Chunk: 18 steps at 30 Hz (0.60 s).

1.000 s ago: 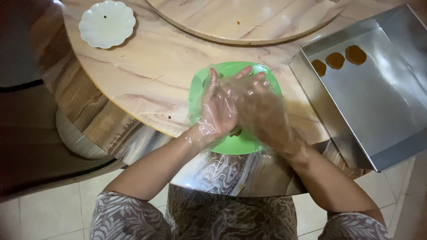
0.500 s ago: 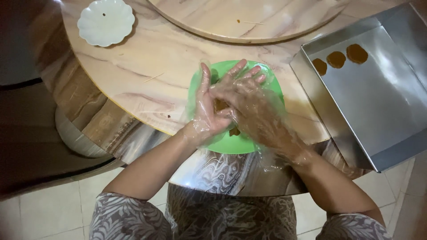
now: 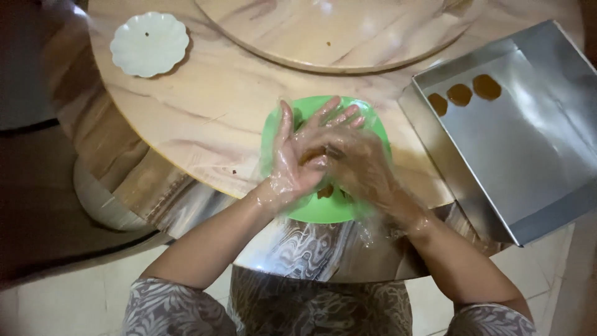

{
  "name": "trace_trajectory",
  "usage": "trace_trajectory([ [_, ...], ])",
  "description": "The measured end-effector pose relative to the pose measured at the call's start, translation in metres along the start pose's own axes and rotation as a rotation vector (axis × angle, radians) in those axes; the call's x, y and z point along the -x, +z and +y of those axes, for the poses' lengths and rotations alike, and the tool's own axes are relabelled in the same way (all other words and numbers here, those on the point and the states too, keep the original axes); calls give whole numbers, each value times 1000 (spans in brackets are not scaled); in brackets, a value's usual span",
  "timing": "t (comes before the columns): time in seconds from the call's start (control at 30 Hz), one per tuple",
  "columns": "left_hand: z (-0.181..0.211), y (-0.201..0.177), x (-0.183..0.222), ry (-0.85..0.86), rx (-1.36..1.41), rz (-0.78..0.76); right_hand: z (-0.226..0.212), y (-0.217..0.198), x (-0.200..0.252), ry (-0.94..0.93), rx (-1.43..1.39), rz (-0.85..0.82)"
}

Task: Rolling small pieces of dough into balls and placing them on a plate and in a baking tray.

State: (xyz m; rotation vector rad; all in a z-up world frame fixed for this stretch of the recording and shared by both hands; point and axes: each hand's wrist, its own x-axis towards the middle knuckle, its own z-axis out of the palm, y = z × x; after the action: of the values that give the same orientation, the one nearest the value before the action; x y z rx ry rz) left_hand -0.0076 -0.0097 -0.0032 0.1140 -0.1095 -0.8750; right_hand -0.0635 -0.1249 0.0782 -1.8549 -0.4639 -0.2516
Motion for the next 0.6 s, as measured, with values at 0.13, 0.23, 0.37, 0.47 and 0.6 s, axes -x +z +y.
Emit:
trace_trajectory([
  [0.13, 0, 6, -1, 37, -110, -108, 10, 6, 9, -21, 19, 106],
  [0.23, -2, 39, 3, 16, -18, 196, 3, 6, 6, 5, 70, 159],
  [0.37, 4, 16, 0, -18, -40, 75, -10, 3, 5, -76, 268, 159],
  [0.47, 1, 15, 1, -77, 182, -208, -19, -3, -3, -159, 780, 103],
  [0.6, 2, 23, -1, 11, -2, 27, 11, 1, 14, 57, 391, 196],
])
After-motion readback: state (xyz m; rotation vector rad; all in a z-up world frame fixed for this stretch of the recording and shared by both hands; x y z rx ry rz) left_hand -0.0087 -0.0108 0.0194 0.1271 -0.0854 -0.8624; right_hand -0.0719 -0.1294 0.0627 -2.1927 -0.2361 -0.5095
